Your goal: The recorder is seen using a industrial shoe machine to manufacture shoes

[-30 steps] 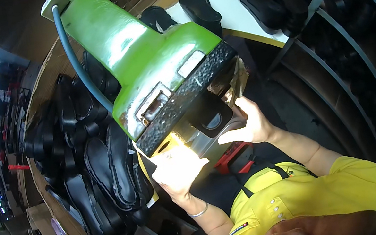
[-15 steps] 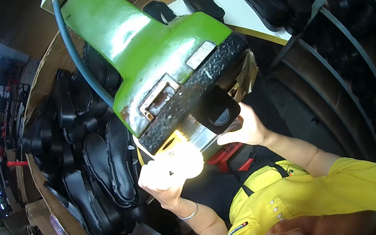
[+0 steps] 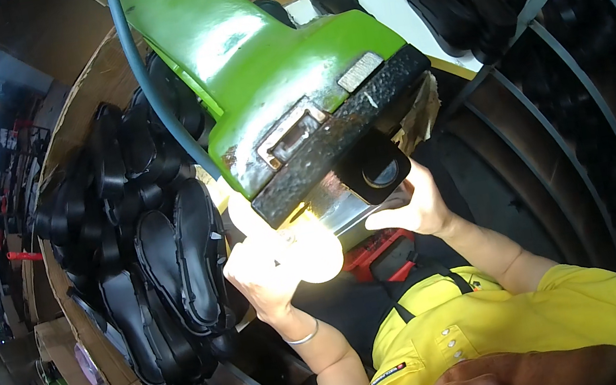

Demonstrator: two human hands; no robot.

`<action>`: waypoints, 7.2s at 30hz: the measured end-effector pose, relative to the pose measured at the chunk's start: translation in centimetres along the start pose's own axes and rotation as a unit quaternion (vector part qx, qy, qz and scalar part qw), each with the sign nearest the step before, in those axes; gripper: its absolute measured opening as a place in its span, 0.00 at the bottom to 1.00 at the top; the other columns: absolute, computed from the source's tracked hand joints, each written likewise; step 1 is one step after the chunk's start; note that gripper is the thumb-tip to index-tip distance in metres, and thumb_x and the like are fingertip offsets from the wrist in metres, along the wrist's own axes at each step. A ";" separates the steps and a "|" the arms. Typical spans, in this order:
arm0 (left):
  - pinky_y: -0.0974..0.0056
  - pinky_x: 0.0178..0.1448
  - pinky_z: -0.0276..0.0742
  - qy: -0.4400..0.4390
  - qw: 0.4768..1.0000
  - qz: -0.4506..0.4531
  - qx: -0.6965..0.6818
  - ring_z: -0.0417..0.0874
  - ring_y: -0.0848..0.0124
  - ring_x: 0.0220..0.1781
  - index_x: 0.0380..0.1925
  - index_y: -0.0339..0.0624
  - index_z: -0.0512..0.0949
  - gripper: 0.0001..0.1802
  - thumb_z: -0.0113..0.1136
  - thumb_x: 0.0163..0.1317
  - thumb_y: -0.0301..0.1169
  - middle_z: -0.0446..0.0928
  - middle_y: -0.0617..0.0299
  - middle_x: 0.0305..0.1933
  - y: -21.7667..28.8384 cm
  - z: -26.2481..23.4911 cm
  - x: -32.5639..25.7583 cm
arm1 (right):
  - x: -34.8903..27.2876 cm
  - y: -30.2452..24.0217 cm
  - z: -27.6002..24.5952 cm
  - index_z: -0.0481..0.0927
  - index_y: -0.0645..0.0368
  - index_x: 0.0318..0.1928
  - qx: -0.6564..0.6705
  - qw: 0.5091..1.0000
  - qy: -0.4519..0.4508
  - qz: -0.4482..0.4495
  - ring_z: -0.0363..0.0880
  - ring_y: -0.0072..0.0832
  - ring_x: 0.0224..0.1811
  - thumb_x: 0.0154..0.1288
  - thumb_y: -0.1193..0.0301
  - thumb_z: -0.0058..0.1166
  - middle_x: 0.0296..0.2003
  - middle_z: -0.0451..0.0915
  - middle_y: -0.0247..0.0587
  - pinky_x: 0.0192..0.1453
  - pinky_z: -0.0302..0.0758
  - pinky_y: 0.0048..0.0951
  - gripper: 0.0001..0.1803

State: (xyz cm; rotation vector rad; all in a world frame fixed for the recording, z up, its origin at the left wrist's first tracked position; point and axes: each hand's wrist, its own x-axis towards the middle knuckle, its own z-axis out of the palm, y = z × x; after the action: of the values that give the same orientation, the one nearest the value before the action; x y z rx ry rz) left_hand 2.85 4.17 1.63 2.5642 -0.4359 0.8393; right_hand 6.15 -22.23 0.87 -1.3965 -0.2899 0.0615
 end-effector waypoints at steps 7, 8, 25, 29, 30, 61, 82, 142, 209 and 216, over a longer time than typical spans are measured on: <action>0.63 0.24 0.66 0.024 0.995 -0.067 -0.063 0.72 0.66 0.17 0.19 0.42 0.76 0.15 0.74 0.37 0.35 0.71 0.62 0.17 -0.7 -0.2 -2.9 | -0.2 0.3 2.0 0.74 0.64 0.52 0.003 1.000 -0.011 -0.013 0.76 0.23 0.48 0.41 0.71 0.79 0.45 0.78 0.39 0.55 0.73 0.27 0.37; 0.63 0.24 0.66 0.030 0.993 -0.092 -0.066 0.72 0.66 0.17 0.19 0.42 0.76 0.16 0.74 0.36 0.35 0.71 0.61 0.17 -0.2 -0.3 -3.5 | -0.2 0.4 2.2 0.73 0.64 0.53 -0.007 0.999 -0.003 -0.043 0.76 0.23 0.48 0.40 0.71 0.79 0.46 0.78 0.39 0.56 0.73 0.27 0.37; 0.65 0.24 0.66 0.078 0.989 -0.113 -0.052 0.70 0.67 0.17 0.20 0.39 0.76 0.24 0.80 0.33 0.43 0.69 0.63 0.15 2.8 0.2 -3.0 | 0.1 0.0 0.9 0.72 0.63 0.48 0.068 0.998 0.000 -0.009 0.77 0.22 0.47 0.41 0.79 0.77 0.42 0.77 0.37 0.53 0.74 0.26 0.32; 0.69 0.25 0.64 0.118 0.959 -0.240 -0.088 0.67 0.73 0.18 0.20 0.36 0.76 0.29 0.83 0.33 0.47 0.68 0.66 0.15 4.5 2.3 -6.8 | 0.0 0.7 1.0 0.69 0.61 0.51 0.028 0.999 -0.030 -0.015 0.77 0.22 0.47 0.37 0.75 0.80 0.43 0.76 0.37 0.52 0.76 0.27 0.40; 0.70 0.25 0.63 0.138 0.937 -0.292 -0.136 0.66 0.76 0.19 0.20 0.36 0.75 0.29 0.81 0.36 0.48 0.67 0.67 0.16 5.2 3.5 -7.9 | 0.0 1.0 1.2 0.68 0.61 0.52 0.016 1.000 -0.019 -0.016 0.77 0.21 0.44 0.36 0.74 0.81 0.42 0.76 0.37 0.49 0.76 0.26 0.41; 0.66 0.44 0.76 0.048 0.931 -0.208 -0.295 0.76 0.67 0.46 0.45 0.37 0.73 0.12 0.60 0.63 0.26 0.72 0.55 0.50 10.3 19.5 7.5 | 16.7 8.6 -22.3 0.76 0.64 0.43 -0.600 0.756 0.117 -0.235 0.63 0.46 0.68 0.48 0.86 0.52 0.53 0.74 0.49 0.68 0.63 0.42 0.18; 0.58 0.46 0.77 -0.016 0.956 -0.249 -0.153 0.80 0.58 0.40 0.31 0.38 0.78 0.05 0.57 0.54 0.21 0.77 0.54 0.35 2.5 25.6 -20.1 | 5.0 -6.9 -7.7 0.74 0.67 0.37 -0.379 0.851 -0.072 -0.357 0.73 0.42 0.43 0.55 0.76 0.55 0.36 0.73 0.49 0.50 0.70 0.41 0.10; 0.70 0.44 0.72 0.051 0.901 -0.291 -0.317 0.75 0.74 0.38 0.47 0.35 0.74 0.29 0.77 0.43 0.23 0.76 0.62 0.39 11.1 7.6 -0.1 | 7.9 -4.8 -14.9 0.74 0.61 0.49 -0.003 0.997 0.069 0.016 0.72 0.06 0.28 0.47 0.83 0.66 0.37 0.78 0.29 0.16 0.54 0.07 0.26; 0.67 0.39 0.77 0.122 0.895 -0.247 -0.351 0.80 0.71 0.31 0.38 0.31 0.77 0.12 0.62 0.58 0.28 0.81 0.57 0.32 7.2 0.5 1.1 | 3.9 -2.3 -7.5 0.73 0.62 0.48 0.100 0.990 0.044 0.085 0.69 0.09 0.23 0.52 0.78 0.68 0.36 0.78 0.33 0.16 0.60 0.12 0.23; 0.68 0.41 0.74 0.081 0.904 -0.275 -0.316 0.78 0.73 0.31 0.34 0.33 0.78 0.19 0.71 0.41 0.28 0.78 0.61 0.30 4.5 -1.0 -1.4 | 3.3 -2.0 -5.6 0.72 0.62 0.47 0.101 0.988 0.013 0.113 0.68 0.10 0.23 0.51 0.76 0.70 0.33 0.78 0.32 0.18 0.61 0.13 0.24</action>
State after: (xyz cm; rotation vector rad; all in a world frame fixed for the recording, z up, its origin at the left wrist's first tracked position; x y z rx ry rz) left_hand -0.58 0.97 2.75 1.8435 0.0777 0.5670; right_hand 10.42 -27.21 2.53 -1.2218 -0.0987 0.2531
